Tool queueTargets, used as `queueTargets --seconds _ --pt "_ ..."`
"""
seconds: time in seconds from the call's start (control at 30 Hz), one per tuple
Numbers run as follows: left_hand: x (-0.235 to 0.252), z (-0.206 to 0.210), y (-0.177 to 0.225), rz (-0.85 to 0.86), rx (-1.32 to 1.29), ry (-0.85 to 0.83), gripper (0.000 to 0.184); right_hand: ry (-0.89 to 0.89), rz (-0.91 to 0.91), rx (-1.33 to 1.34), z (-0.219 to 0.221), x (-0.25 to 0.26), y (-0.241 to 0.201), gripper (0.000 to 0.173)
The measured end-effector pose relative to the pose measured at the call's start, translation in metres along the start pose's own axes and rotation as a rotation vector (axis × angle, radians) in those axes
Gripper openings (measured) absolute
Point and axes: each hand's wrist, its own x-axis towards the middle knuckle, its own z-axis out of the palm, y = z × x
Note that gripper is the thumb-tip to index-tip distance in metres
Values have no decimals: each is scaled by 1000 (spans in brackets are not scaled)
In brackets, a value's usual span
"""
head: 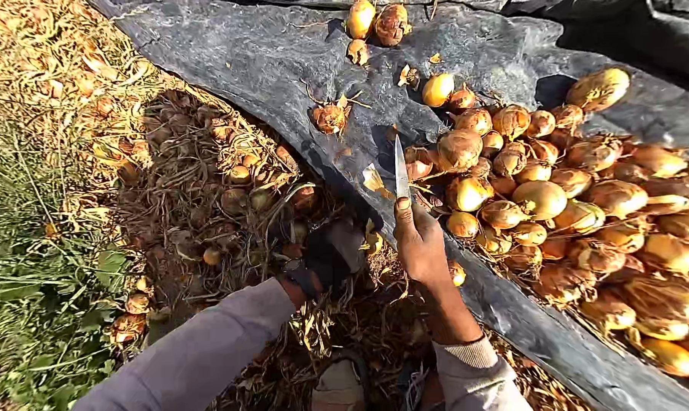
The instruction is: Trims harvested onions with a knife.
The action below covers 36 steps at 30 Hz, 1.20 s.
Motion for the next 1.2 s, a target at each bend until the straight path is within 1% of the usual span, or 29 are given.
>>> queueTargets --seconds 0.07,0.1,0.13,0.17,0.2,0.23,0.27,0.3,0.33,0.37,0.4,0.43,0.47,0.5,0.53,0.57,0.6,0.63,0.7,0.8,0.83,0.87,0.93,0.97,1.0,1.07,1.1,1.17,1.2 --pt "-29 53 -20 66 -133 17 30 27 53 12 -1 3 7 66" --pt "-37 46 -19 15 -147 -226 32 32 69 12 -1 4 8 67" --pt "-36 40 -18 -21 -112 -408 32 34 81 11 -2 4 9 68" --pt "-28 48 -20 -48 -69 -463 31 35 83 13 -3 6 10 68" --pt "-18 65 -27 -71 -69 -383 29 33 81 19 -4 7 11 68" --pt "-8 89 -40 -61 -61 -185 24 27 80 26 -4 9 13 67" --pt "3 99 -51 -67 -48 -52 26 18 85 27 -2 9 15 66" --pt "7 101 -61 -61 -49 3 38 8 94 20 1 8 17 66" --pt "10 99 -70 -4 -49 100 54 -5 96 9 4 7 17 67" --pt "8 82 -70 12 -132 153 70 -20 85 -17 8 8 17 69" --pt "0 50 -58 -31 -298 123 81 -47 69 -53 11 8 17 72" --pt "-12 22 -48 -97 -509 87 84 -92 50 -92 14 9 14 75" --pt "-26 3 -43 -151 -676 52 84 -147 27 -117 17 9 11 77" --pt "-40 -7 -42 -177 -788 32 75 -195 0 -142 22 9 9 79" --pt "-53 -13 -42 -165 -865 27 66 -232 -36 -169 28 7 7 79" --pt "-65 -17 -43 -130 -932 36 52 -259 -87 -172 34 5 7 75" --pt "-77 -22 -45 -98 -986 37 43 -286 -130 -135 39 3 6 71" --pt "-87 -29 -48 -91 -1022 19 41 -304 -148 -69 41 0 3 66" --pt "-104 -39 -56 -112 -1039 -2 40 -345 -135 95 41 -6 -3 60" --pt "-121 -53 -62 -116 -984 -17 26 -464 -58 379 48 -18 -11 58" --pt "-124 -53 -62 -95 -982 -7 26 -493 -42 456 53 -22 -14 57" --pt "-127 -52 -62 -79 -996 0 30 -514 -27 491 58 -26 -17 57" --pt "-127 -45 -61 -71 -1053 50 45 -513 -18 465 69 -32 -21 57" --pt "-125 -43 -61 -60 -1044 105 49 -502 -3 419 72 -34 -23 58" --pt "-121 -40 -65 -44 -958 192 52 -490 17 362 74 -34 -22 60" --pt "-110 -37 -76 -100 -616 417 60 -484 61 265 70 -33 -17 67" --pt "-104 -38 -81 -146 -573 505 66 -472 88 246 68 -32 -13 71" --pt "-96 -44 -90 -188 -664 589 68 -421 142 159 63 -28 -3 76" --pt "-94 -48 -89 -173 -723 585 68 -404 126 64 62 -23 4 74"
